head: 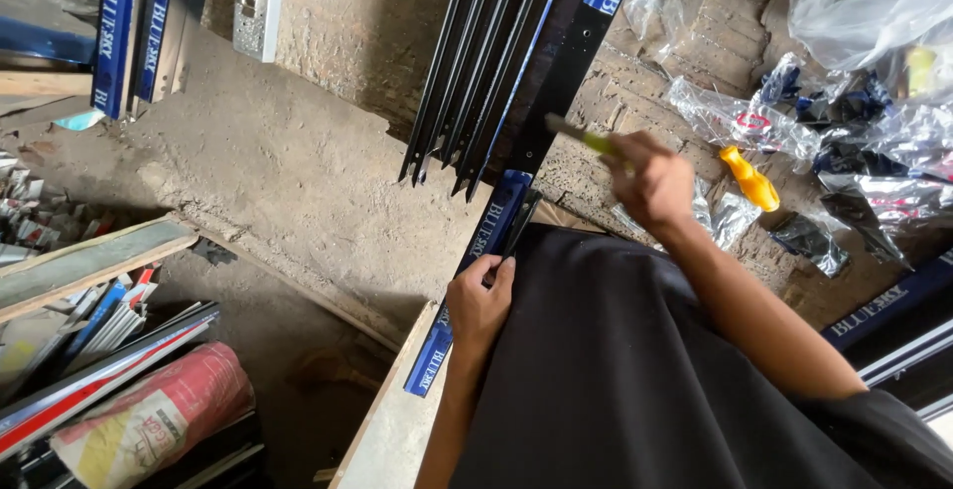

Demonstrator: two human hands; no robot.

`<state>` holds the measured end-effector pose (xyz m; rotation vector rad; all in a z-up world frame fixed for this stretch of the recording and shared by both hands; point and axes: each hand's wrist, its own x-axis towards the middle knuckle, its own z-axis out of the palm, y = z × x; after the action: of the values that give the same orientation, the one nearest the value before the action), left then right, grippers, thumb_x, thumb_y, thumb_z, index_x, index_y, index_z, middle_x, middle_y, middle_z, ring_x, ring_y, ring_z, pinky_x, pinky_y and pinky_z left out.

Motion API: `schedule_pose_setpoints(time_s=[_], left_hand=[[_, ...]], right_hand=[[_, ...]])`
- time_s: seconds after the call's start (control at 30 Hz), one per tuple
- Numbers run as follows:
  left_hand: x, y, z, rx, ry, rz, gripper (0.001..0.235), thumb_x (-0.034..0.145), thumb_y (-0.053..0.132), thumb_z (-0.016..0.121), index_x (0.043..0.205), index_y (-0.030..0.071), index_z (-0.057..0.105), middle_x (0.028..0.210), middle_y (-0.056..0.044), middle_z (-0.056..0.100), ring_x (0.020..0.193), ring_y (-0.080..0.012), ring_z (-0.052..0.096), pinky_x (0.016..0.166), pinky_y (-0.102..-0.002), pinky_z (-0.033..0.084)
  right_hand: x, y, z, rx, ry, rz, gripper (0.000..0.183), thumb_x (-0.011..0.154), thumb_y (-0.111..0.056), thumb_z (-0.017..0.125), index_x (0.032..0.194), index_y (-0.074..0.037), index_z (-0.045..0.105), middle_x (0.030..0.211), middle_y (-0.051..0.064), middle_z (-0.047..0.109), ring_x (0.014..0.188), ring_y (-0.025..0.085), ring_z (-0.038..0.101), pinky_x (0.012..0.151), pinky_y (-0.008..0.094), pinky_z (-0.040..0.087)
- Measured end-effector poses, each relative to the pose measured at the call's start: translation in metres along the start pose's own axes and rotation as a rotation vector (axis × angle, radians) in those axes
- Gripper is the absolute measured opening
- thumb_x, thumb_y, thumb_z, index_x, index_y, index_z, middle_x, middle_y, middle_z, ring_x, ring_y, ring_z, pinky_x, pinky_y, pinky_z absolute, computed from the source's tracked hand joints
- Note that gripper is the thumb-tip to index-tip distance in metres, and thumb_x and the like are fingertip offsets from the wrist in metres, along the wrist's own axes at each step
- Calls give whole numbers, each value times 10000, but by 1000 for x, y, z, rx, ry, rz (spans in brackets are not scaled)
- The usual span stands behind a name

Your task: The person is preparing to install hardware on metal profiles by moving the profiles and unpacking small components from plastic bags.

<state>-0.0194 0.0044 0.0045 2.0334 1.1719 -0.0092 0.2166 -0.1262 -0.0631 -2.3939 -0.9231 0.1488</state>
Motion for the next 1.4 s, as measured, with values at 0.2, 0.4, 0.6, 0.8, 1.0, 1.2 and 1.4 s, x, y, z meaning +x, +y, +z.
schedule_pose_setpoints(time_s=[0.2, 0.4, 0.6, 0.8, 1.0, 1.2, 1.4], left_hand=[[7, 41, -13, 74, 56, 352, 162, 939, 299, 725, 973, 155, 789, 825, -102, 694, 773, -343, 715, 651, -435, 591], [31, 120, 3, -67, 27, 595, 52, 877, 79, 728, 927, 81, 716, 989, -109, 527, 873, -365, 663, 752, -422, 588], [31, 164, -1, -265, -98, 700, 300, 901, 28, 702, 1195, 44, 644, 901, -103, 579, 787, -302, 688, 702, -370, 604], [7, 182, 12, -522, -309, 878, 234, 917, 9, 733, 1145, -10, 685, 957, -95, 725, 777, -238, 759, 663, -294, 651], [13, 190, 3, -603, -164, 775, 212, 851, -37, 786, 1039, 60, 771, 868, -72, 761, 680, -181, 751, 549, -276, 622], [0, 183, 8, -538, -339, 931, 246, 855, 144, 827, 1097, 180, 801, 1020, -6, 795, 925, -185, 722, 876, -313, 561], [-15, 166, 13, -544, -311, 984, 113, 887, 128, 812, 995, 142, 782, 827, -27, 708, 741, -217, 722, 666, -314, 606]], right_hand=[[-9, 37, -48, -1, 14, 40, 363, 935, -187, 811, 1267, -65, 727, 1117, 158, 676, 1044, 361, 658, 899, 484, 503], [-19, -74, -119, 574, -120, 92, 368, 944, -147, 702, 1304, -74, 717, 1247, 204, 696, 1176, 380, 670, 992, 494, 490], [-36, -80, -157, 846, 32, 173, 311, 872, -92, 772, 1176, -26, 769, 1145, 213, 731, 1042, 319, 731, 848, 404, 592], [-59, -71, -136, 977, 226, 555, 106, 900, -12, 724, 928, -42, 821, 805, 103, 751, 772, 143, 665, 731, 337, 585], [-89, -80, -149, 1324, 90, 628, 394, 870, 69, 670, 1259, 43, 724, 1060, 239, 774, 958, 244, 684, 806, 414, 592], [-98, -57, -131, 1336, 391, 658, 245, 740, 160, 766, 975, 124, 707, 750, 226, 711, 564, 255, 695, 479, 377, 625], [-109, -57, -141, 1266, 196, 515, 56, 767, 119, 760, 822, 116, 752, 550, 222, 659, 391, 247, 637, 363, 326, 529]])
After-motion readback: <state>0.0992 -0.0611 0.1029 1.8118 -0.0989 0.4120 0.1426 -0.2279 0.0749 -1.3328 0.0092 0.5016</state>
